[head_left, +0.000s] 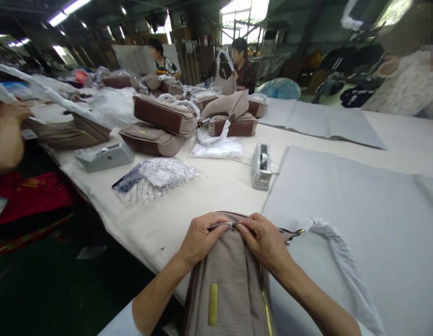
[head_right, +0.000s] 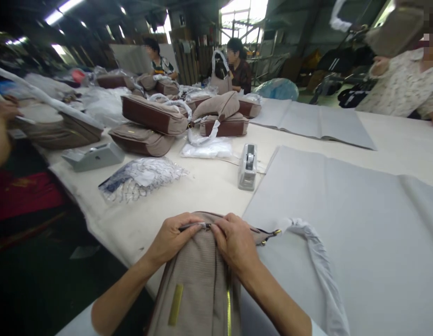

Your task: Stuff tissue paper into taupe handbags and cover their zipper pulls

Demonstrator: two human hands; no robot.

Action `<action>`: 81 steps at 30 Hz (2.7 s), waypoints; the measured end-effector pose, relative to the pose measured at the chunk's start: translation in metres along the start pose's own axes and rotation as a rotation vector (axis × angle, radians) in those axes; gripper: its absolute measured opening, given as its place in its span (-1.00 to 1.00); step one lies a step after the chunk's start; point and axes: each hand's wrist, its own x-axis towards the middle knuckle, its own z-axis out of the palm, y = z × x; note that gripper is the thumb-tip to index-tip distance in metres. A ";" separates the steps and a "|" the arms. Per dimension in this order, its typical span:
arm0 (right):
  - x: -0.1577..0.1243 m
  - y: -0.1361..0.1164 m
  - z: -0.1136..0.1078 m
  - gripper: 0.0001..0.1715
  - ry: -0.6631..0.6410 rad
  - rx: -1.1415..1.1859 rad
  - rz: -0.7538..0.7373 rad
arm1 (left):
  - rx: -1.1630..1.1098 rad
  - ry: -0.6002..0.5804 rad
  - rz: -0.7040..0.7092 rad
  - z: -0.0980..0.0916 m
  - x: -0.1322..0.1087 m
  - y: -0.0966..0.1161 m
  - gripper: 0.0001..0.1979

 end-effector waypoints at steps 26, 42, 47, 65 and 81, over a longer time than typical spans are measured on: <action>0.012 0.016 0.011 -0.70 0.011 0.529 0.124 | 0.063 -0.107 -0.169 -0.003 0.021 0.007 -0.88; 0.020 0.011 0.003 -0.79 -0.108 0.477 0.060 | -0.107 -0.161 -0.139 -0.008 0.020 0.005 -0.85; 0.022 0.008 0.002 -0.86 -0.140 0.445 0.076 | -0.074 -0.082 -0.117 -0.002 0.018 0.007 -0.85; 0.022 0.011 -0.003 -0.76 -0.213 0.509 0.009 | -0.087 0.030 0.119 0.007 0.006 -0.012 -0.81; 0.028 0.005 -0.001 -0.86 -0.319 0.021 -0.138 | 0.008 -0.073 0.002 -0.004 0.004 0.001 -0.68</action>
